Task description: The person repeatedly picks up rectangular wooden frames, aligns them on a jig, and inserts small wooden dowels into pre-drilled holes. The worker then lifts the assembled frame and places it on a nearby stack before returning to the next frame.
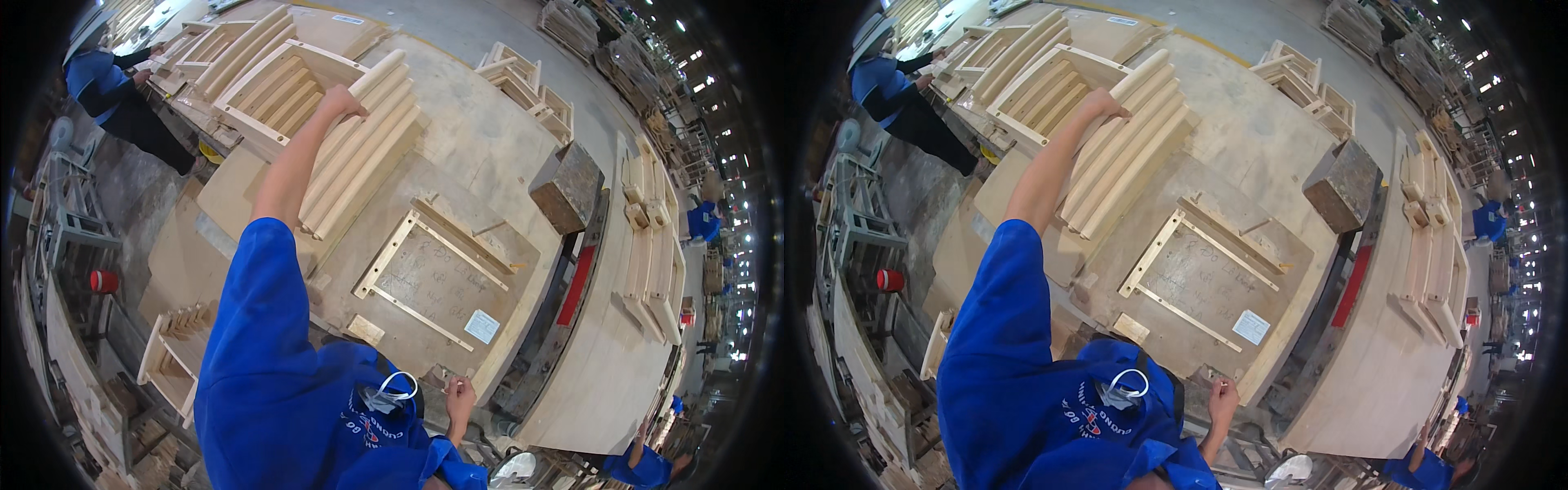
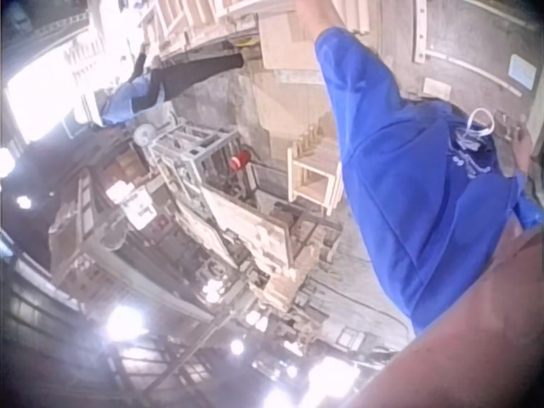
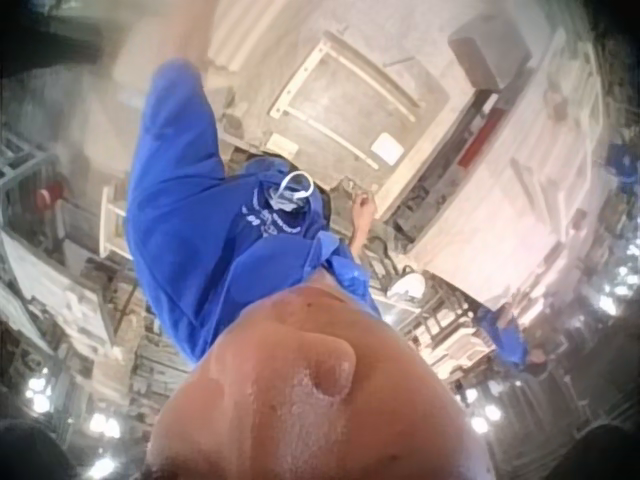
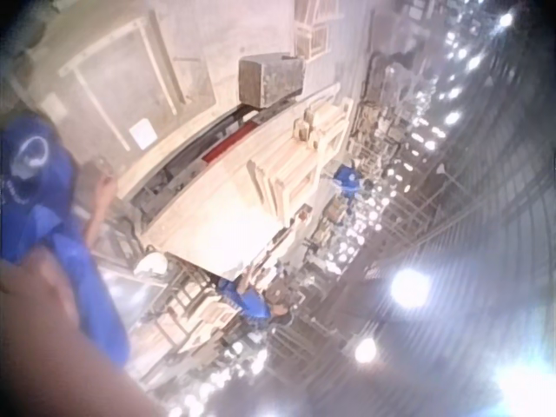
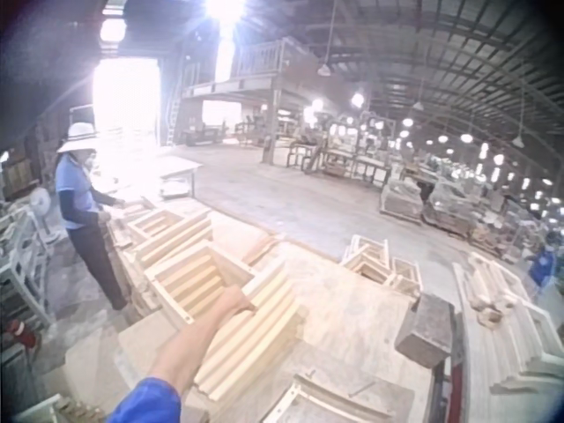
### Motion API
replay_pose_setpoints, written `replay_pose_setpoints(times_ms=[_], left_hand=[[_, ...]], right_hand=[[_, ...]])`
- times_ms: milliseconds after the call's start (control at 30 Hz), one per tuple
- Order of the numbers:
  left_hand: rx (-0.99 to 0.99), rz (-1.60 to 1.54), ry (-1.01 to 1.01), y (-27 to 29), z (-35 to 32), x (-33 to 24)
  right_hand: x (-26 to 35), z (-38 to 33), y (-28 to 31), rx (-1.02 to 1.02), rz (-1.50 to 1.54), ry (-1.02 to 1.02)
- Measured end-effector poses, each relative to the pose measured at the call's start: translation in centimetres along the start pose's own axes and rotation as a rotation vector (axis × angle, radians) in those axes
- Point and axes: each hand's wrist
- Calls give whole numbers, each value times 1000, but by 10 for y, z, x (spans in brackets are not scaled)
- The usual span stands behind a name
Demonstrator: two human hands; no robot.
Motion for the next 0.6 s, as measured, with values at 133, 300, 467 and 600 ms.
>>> replay_pose_setpoints(times_ms=[133, 300, 467, 600], left_hand=[[-15, 3, -56, 1, -10, -6], [-36, 83, -92, 7, 3, -5], [-70, 58, -102, 5, 8, 1], [-98, 48, -140, 3, 0, -10]], right_hand=[[-15, 1, -10, 46, -4, -42], [-22, -7, -24, 29, -21, -26], [-20, -18, -26, 17, -74, -61], [-14, -16, -31, -54, -76, -26]])
Point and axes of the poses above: each hand's wrist, its own z-axis towards the middle knuckle, its own y-axis out of the back of the hand, x = y × z, and after that the axes turned 3 degrees about -y, right-handed
